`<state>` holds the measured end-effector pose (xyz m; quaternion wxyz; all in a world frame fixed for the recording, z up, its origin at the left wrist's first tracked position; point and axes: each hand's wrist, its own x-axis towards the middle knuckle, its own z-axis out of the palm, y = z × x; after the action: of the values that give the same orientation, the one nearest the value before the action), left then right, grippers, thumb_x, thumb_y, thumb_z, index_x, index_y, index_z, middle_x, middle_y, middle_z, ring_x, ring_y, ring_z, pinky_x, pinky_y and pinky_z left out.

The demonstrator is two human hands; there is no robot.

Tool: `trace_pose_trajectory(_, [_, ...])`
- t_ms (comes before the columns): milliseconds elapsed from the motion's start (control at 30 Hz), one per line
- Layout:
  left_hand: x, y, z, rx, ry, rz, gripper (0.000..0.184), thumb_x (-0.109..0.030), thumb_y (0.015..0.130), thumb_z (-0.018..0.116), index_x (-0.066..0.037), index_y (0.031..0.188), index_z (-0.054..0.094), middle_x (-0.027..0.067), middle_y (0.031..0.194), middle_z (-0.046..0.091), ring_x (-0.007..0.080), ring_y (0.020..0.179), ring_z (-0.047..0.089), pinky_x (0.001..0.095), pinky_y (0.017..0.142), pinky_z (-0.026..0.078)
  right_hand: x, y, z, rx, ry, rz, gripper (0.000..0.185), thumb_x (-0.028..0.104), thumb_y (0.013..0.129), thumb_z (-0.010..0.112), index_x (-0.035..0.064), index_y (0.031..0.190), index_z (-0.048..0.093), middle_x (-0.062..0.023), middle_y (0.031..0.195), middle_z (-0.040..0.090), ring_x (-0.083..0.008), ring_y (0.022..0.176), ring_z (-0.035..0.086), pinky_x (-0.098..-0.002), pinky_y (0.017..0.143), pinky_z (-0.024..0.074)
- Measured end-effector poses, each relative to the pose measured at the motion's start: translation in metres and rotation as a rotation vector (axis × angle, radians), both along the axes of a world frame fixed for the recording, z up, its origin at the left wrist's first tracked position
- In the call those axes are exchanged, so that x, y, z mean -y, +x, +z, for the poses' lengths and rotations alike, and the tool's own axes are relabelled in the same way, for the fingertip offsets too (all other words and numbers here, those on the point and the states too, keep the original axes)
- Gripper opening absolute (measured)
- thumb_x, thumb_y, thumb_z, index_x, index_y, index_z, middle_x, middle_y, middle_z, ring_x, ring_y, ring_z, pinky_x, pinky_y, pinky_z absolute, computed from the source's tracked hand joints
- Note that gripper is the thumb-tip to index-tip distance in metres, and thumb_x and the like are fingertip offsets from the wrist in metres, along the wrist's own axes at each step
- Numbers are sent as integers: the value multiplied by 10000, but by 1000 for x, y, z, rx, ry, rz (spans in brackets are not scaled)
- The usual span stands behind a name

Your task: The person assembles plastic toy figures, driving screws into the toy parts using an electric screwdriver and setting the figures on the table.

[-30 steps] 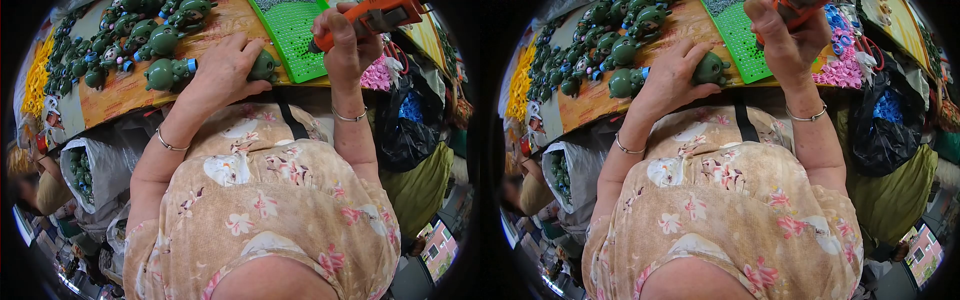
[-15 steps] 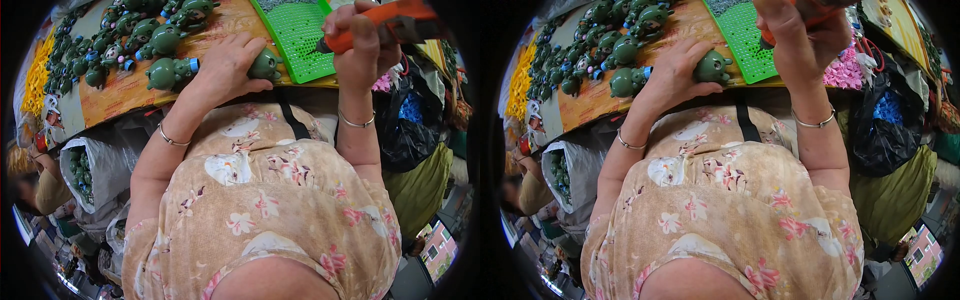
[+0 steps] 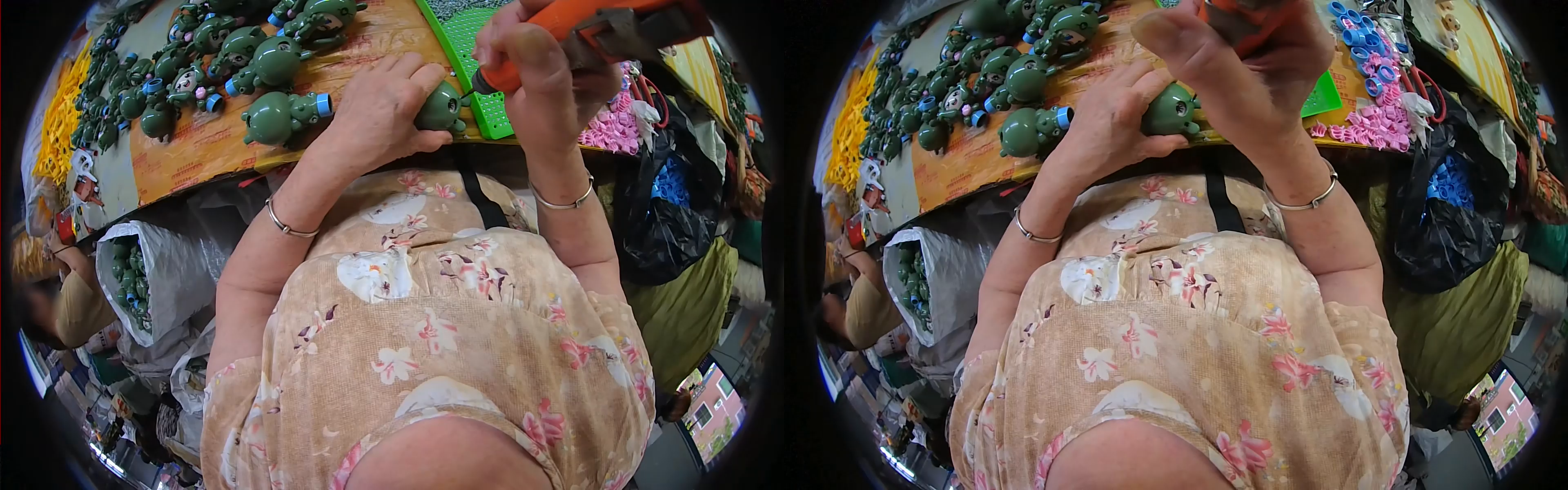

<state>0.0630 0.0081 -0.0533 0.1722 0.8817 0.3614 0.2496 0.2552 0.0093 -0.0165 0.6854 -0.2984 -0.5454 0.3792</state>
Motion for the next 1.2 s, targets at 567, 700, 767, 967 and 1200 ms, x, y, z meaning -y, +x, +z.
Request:
trace_pose_trajectory(567, [11,-5,16,-49,-37,-3,675,-217,772,845,-66,1361,550,176,1152,595,404,1115,576,478,920,488,3,9,15,-159,123,45,391,173,932,783,25,1216,557,-55,852,637,-120,674,594,-270,587,482])
trace_pose_trajectory(700, [6,-6,20,-61,-95,-50,660,-219,787,837,-67,1361,549,181,1124,585,405,1085,580,472,905,488,-9,31,2,0,131,-106,362,250,954,767,5,1154,591,-38,760,616,-133,602,576,-279,552,476])
trace_pose_trajectory(767, [6,-4,20,-74,-104,-38,650,-217,783,839,-69,1349,554,178,1111,581,402,1070,583,470,896,489,-6,31,4,8,132,-73,333,232,954,769,4,1134,607,-43,755,625,-131,615,587,-281,564,489])
trace_pose_trajectory(967, [6,-2,18,-63,-99,-28,631,-208,776,842,-71,1327,565,167,1063,568,390,1044,586,466,874,490,-7,29,-14,-16,133,-88,310,199,946,777,15,1136,615,-46,773,645,-127,636,609,-284,585,512])
trace_pose_trajectory(1200, [8,-2,16,-56,-87,-11,632,-207,771,843,-71,1323,566,167,1071,567,388,1053,583,461,887,487,-3,27,-13,0,83,-111,308,200,948,774,23,1138,609,-42,784,643,-124,641,602,-286,594,514])
